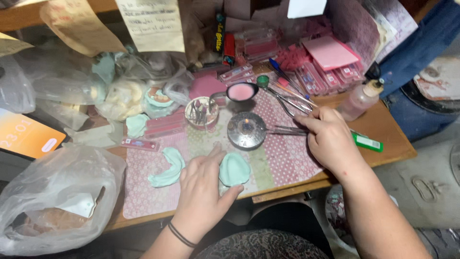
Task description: The person uses a metal tool to trim and shape a light blue dental mold. They then pick up a pink material, smooth it over a heated metal surface, and press it onto the blue mold. Finally, they apply liquid from a bottle to the pink material and smooth it with their fingers.
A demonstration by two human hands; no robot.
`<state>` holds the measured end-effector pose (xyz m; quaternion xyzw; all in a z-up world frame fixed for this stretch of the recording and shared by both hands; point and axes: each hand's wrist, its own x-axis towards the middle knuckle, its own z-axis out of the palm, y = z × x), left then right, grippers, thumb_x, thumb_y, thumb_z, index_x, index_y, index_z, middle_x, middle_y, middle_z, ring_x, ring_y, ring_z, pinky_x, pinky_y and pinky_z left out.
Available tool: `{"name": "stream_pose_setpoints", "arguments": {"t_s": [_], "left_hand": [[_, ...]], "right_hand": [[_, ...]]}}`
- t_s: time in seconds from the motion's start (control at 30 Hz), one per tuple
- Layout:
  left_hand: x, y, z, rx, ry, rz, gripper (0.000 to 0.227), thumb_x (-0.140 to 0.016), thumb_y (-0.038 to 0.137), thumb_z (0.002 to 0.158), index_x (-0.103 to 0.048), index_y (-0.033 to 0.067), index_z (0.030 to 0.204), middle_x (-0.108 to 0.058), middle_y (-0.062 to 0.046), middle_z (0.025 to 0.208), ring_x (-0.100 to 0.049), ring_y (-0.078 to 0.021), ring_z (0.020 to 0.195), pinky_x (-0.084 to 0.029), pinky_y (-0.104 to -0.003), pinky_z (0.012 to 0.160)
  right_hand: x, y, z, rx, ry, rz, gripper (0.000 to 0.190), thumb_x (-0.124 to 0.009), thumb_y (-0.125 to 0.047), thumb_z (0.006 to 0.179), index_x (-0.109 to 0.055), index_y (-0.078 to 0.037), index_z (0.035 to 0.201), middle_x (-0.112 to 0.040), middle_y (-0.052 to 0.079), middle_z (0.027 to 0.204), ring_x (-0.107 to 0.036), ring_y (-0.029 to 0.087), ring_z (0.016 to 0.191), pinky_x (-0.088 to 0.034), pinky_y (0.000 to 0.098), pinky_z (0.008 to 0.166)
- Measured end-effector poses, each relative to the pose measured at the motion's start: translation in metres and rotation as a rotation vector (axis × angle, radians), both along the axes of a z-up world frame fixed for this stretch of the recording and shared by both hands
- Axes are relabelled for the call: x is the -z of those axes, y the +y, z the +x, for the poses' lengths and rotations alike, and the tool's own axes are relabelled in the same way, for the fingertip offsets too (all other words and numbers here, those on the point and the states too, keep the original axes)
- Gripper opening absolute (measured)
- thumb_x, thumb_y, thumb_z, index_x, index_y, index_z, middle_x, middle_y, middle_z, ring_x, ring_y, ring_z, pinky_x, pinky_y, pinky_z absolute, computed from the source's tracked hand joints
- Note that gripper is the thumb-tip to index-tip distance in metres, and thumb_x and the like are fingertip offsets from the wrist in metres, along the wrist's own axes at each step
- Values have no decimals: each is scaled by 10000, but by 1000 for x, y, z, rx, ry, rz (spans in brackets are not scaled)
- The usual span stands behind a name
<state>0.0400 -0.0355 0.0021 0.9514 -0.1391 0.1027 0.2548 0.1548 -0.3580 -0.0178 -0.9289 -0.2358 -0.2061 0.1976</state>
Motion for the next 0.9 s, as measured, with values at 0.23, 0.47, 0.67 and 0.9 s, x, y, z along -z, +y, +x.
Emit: {"name": "stream_pose_setpoints", "arguments": {"t_s": [0.23, 0.47, 0.67, 0.9], "left_hand": [[-16, 7, 5, -41, -15, 26, 1022, -831, 664, 750, -481, 41, 1480, -482, -180, 1583, -485, -399, 1323, -399, -532, 1030], [-98, 35, 119, -115, -266, 122, 299, -706, 188, 909, -682, 29, 1161, -718, -173, 1017, -645, -412, 931, -499, -546, 842], [-113, 18, 230, -149, 465, 469, 540, -764, 395, 924, -579, 51, 1297, -668, -210, 1189, -660, -423, 1079, -558, -559, 879], [-84, 14, 259, -90, 343, 749, 286, -742, 130, 804, -776, 43, 1074, -763, -150, 1075, -721, -385, 980, -603, -481, 856]], "right_hand": [[-25, 21, -3, -47, -89, 71, 217, -690, -58, 932, -748, -88, 1138, -700, 118, 944, -636, 346, 901, -473, 456, 850], [-21, 28, -23, 105, -45, 310, 90, -709, -122, 1013, -762, -51, 1030, -749, 71, 985, -679, 218, 909, -501, 347, 868], [-19, 23, -25, 81, -168, 344, 85, -717, -31, 1022, -728, 31, 1079, -639, 205, 1063, -622, 334, 1040, -493, 424, 981], [-18, 21, -24, 77, -147, 338, 129, -714, -78, 1012, -727, 21, 1093, -656, 186, 1076, -638, 318, 1029, -505, 408, 959]]}}
